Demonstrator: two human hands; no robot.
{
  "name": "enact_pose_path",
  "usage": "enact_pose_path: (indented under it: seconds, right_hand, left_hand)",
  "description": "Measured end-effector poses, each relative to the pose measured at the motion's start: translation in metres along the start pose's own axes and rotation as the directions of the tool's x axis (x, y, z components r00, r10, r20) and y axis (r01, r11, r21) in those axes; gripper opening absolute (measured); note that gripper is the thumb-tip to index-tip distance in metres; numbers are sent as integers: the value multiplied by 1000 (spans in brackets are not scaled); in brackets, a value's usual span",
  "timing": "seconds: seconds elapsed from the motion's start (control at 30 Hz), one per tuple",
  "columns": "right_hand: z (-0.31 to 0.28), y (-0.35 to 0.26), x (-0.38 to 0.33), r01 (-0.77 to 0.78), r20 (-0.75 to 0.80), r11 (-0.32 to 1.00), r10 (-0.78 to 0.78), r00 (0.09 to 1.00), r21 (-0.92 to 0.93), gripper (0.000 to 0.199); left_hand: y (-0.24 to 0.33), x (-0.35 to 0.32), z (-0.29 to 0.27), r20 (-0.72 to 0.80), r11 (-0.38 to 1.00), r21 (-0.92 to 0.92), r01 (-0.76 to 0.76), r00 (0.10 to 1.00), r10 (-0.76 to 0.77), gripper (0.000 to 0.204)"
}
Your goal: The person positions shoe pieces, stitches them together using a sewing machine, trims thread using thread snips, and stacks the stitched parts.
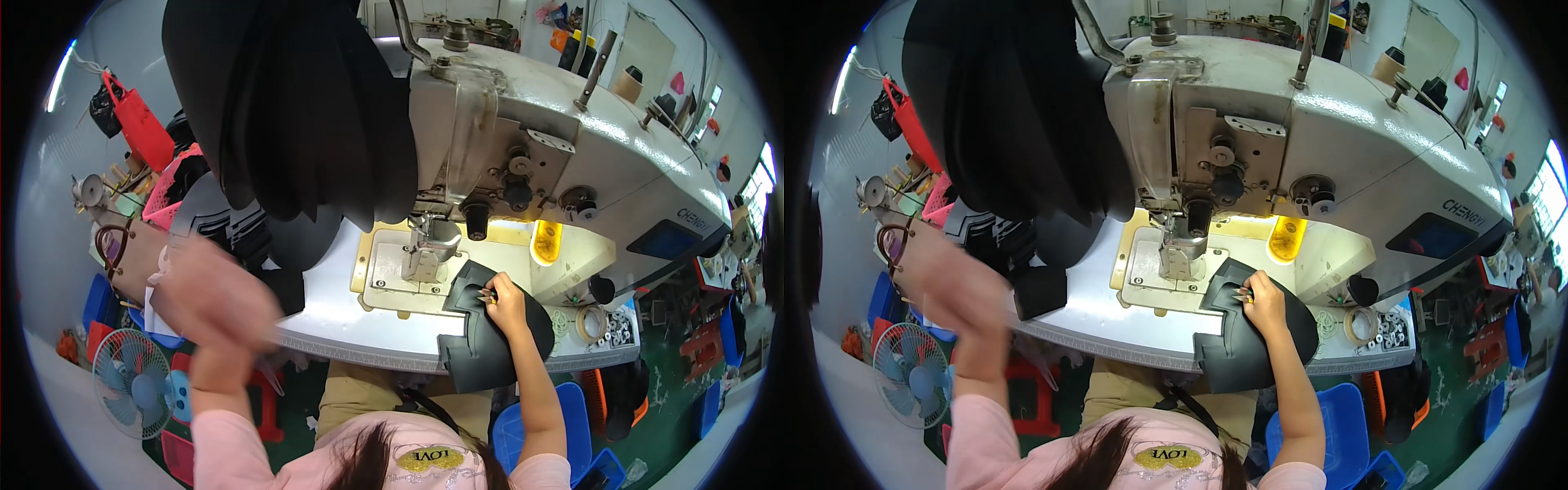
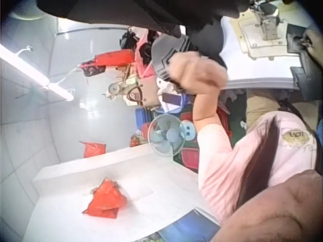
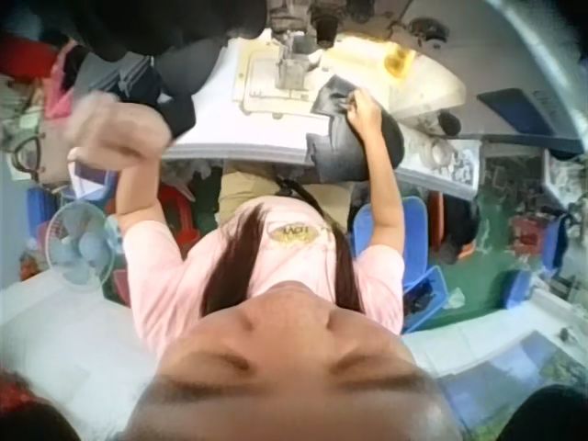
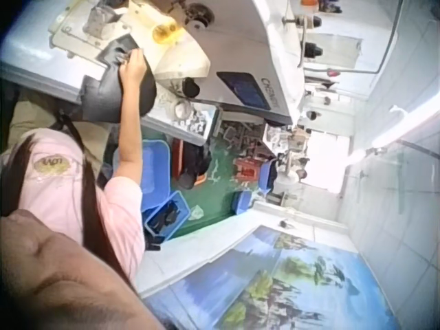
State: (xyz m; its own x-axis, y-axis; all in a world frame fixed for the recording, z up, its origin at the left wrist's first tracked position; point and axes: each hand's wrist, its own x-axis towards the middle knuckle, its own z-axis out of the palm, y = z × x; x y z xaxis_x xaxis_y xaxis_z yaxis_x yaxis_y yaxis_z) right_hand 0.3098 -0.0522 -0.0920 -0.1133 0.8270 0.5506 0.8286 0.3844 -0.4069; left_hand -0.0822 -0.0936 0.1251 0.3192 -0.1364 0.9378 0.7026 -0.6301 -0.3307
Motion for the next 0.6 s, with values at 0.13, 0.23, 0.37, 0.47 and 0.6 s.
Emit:
enact_pose_path:
  seconds: [0.13,0.23,0.37,0.47,0.6]
  right_hand:
    - [0,-5,-7,-155,-77,983,148,986,-95,19]
    - [-6,-6,-17,-189,-55,970,183,982,-152,20]
    - [-12,-6,-28,-106,-34,989,103,994,-99,21]
    - [-12,-6,-30,-112,-54,990,107,993,-87,22]
    - [-8,-6,-29,-134,-84,988,128,988,-74,22]
  left_hand:
    - [130,-99,105,564,614,-607,504,818,-112,40]
    - [158,-129,180,735,333,-569,752,647,-203,37]
    - [168,-145,241,932,-59,-362,930,363,-1,41]
    - [174,-162,248,891,205,-453,868,450,62,40]
    - [186,-186,210,828,304,-506,807,553,-90,36]
